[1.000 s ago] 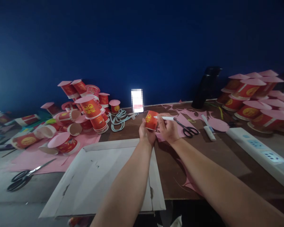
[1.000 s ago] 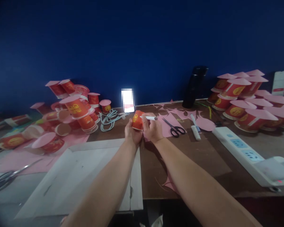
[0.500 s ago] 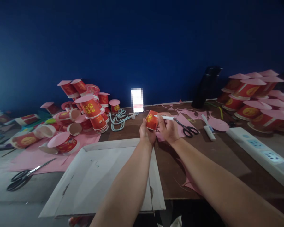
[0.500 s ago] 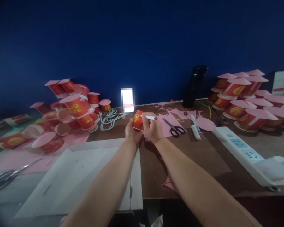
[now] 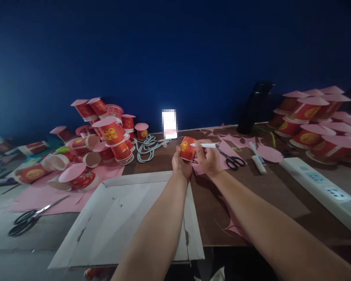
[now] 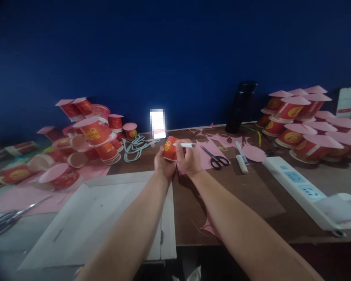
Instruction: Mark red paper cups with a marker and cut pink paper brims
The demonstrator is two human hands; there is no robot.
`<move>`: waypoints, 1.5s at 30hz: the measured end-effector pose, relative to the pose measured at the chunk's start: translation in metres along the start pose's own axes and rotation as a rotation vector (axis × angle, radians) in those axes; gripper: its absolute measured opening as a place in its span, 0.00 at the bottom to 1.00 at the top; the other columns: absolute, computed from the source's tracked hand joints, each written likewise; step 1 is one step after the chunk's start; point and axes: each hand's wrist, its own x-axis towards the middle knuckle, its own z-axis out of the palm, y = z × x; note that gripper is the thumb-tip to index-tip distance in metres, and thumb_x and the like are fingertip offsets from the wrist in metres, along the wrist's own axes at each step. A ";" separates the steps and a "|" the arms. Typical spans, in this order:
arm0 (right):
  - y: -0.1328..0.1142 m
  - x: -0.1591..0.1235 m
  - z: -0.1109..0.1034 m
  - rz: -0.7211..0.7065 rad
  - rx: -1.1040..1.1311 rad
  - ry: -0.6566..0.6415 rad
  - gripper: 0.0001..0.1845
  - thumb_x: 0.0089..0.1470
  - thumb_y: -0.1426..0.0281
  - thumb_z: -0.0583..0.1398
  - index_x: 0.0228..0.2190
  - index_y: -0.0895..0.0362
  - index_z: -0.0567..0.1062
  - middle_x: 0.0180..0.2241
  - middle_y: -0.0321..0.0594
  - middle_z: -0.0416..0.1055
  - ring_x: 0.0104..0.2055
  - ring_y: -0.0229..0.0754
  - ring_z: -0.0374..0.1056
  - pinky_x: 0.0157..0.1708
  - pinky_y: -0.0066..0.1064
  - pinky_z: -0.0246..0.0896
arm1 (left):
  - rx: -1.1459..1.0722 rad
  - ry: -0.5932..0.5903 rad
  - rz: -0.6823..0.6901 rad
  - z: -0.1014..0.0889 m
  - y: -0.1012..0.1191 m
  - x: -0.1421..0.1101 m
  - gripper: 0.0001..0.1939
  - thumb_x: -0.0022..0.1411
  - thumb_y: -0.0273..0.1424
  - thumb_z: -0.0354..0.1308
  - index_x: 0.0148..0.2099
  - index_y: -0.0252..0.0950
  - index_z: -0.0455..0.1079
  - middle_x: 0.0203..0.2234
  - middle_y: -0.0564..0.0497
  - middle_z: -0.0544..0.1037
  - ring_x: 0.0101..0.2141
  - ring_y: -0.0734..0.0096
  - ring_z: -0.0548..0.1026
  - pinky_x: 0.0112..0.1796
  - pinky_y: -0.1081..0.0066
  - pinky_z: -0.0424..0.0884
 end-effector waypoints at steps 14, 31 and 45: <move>0.005 0.000 0.001 0.088 0.026 0.025 0.13 0.60 0.61 0.52 0.37 0.56 0.70 0.30 0.42 0.74 0.33 0.43 0.72 0.31 0.33 0.65 | -0.037 0.045 -0.003 0.000 0.002 0.002 0.14 0.64 0.36 0.48 0.38 0.31 0.71 0.32 0.44 0.77 0.33 0.67 0.76 0.38 0.70 0.71; 0.001 0.000 -0.001 0.062 -0.026 -0.018 0.13 0.61 0.61 0.50 0.35 0.56 0.69 0.29 0.42 0.74 0.36 0.44 0.72 0.33 0.34 0.65 | -0.038 0.002 -0.019 0.002 0.002 -0.001 0.17 0.65 0.37 0.46 0.37 0.31 0.71 0.31 0.45 0.78 0.32 0.68 0.76 0.39 0.70 0.71; -0.004 0.000 -0.002 -0.011 -0.027 -0.032 0.11 0.61 0.63 0.51 0.33 0.55 0.68 0.32 0.43 0.75 0.36 0.44 0.72 0.36 0.36 0.65 | 0.000 -0.016 -0.033 -0.002 0.002 0.000 0.17 0.64 0.37 0.47 0.38 0.31 0.72 0.34 0.43 0.77 0.36 0.66 0.76 0.41 0.70 0.70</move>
